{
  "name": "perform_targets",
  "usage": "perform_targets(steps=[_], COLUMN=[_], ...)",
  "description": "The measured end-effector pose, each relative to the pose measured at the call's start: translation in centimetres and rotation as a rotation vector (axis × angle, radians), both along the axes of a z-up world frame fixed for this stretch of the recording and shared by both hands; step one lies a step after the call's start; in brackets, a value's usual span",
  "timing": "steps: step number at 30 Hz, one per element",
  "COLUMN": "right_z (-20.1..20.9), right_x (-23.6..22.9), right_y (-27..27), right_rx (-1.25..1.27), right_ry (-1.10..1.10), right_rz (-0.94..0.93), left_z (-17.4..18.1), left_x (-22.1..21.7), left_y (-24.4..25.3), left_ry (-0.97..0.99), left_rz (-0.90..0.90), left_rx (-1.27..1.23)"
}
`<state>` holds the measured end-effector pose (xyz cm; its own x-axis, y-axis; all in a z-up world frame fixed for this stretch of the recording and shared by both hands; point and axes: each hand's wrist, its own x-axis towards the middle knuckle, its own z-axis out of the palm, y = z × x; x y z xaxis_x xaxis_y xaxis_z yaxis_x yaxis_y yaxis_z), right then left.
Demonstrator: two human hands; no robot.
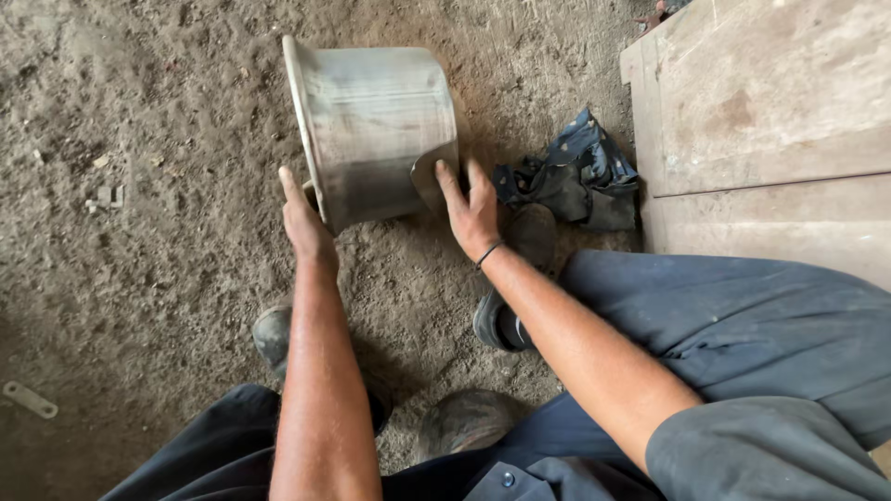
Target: The person holds a metal cylindrical object with one hand and rubs its outer surface with sandpaper, rotating it by hand to sand different sections.
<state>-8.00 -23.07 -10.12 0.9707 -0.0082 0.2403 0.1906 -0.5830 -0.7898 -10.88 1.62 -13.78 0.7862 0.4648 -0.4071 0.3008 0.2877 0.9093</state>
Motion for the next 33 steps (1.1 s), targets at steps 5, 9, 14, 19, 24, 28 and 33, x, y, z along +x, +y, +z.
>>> perform_targets(steps=[5, 9, 14, 19, 24, 28, 33], right_z=[4.3, 7.5, 8.2, 8.0, 8.1, 8.3, 8.7], right_x=[1.0, 2.9, 3.7, 1.7, -0.4, -1.9, 2.7], right_y=[0.3, 1.2, 2.2, 2.9, 2.9, 2.7, 4.2], right_rx=[0.153, -0.022, -0.181, -0.218, -0.373, -0.394, -0.496], right_ry=[0.121, 0.177, 0.189, -0.075, -0.456, -0.428, -0.409], right_rz=[-0.003, -0.113, -0.129, -0.147, 0.072, 0.186, 0.256], left_z=[2.4, 8.9, 12.9, 10.0, 9.2, 9.9, 10.9], left_x=[0.6, 1.7, 1.7, 3.1, 6.0, 7.4, 6.6], left_y=[-1.3, -2.1, -2.7, -2.6, -1.4, -0.5, -0.9], left_ry=[0.187, 0.478, 0.386, 0.259, 0.261, 0.359, 0.366], left_rz=[0.017, 0.05, -0.029, -0.05, -0.054, -0.074, -0.074], left_rx=[-0.066, -0.149, -0.206, 0.152, 0.082, -0.059, -0.066])
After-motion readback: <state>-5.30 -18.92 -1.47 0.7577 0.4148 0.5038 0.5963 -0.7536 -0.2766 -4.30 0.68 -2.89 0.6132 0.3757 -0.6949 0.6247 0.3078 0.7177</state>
